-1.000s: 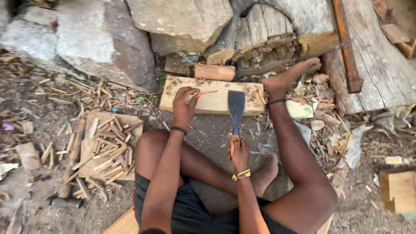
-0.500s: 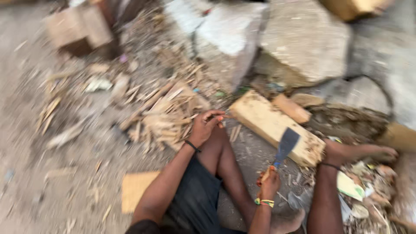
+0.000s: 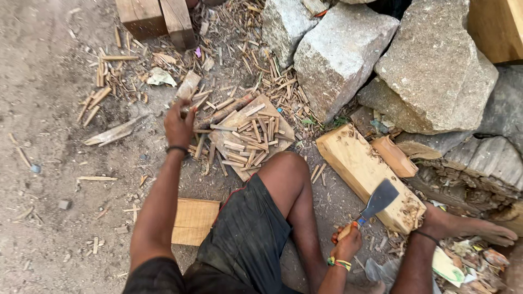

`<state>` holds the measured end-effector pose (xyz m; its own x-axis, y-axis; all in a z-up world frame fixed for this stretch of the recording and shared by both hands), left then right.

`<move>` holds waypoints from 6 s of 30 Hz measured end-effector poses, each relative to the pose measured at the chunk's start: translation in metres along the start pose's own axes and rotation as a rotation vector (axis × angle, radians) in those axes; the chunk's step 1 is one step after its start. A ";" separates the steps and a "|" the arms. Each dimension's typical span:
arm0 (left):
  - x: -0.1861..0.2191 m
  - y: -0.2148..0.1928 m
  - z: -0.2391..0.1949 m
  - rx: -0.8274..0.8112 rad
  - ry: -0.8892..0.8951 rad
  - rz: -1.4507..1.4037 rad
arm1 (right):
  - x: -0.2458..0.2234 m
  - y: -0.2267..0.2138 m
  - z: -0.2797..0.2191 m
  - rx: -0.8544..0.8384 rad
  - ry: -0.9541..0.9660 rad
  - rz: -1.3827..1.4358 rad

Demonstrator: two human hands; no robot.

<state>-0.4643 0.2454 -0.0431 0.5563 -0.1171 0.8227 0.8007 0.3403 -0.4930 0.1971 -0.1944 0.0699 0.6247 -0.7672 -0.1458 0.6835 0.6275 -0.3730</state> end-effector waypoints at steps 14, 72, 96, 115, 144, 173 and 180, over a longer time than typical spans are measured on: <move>-0.027 -0.038 -0.039 -0.106 0.184 0.205 | -0.003 0.005 -0.011 0.064 -0.162 0.033; 0.344 0.229 -0.205 -0.892 1.389 -0.313 | -0.088 -0.127 -0.215 -0.758 1.366 0.672; 0.359 0.315 -0.267 -0.901 1.223 -0.255 | -0.081 -0.125 -0.205 -0.738 1.509 0.704; 0.338 0.325 -0.277 -0.869 1.311 -0.226 | -0.082 -0.139 -0.192 -0.834 1.489 0.622; 0.343 0.322 -0.294 -0.944 1.206 -0.095 | -0.108 -0.174 -0.173 -0.659 1.702 0.736; 0.357 0.277 -0.377 -1.439 1.329 -0.690 | -0.137 -0.156 -0.179 -0.821 1.704 0.765; 0.356 0.282 -0.373 -1.424 1.239 -0.659 | -0.145 -0.148 -0.182 -0.854 1.694 0.662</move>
<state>0.0429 -0.0484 0.0049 -0.5203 -0.5661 0.6394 0.1305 -0.7926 -0.5956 -0.0633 -0.2001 -0.0208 -0.6129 -0.1330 -0.7789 -0.0988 0.9909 -0.0915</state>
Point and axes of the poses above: each hand's wrist, its own z-axis towards the middle knuckle, its own y-axis out of the palm, x = y × z, the point moved 3 cm from there along z, towards the middle knuckle, and after that the axes turned 9 degrees about x, right-handed, at the moved point
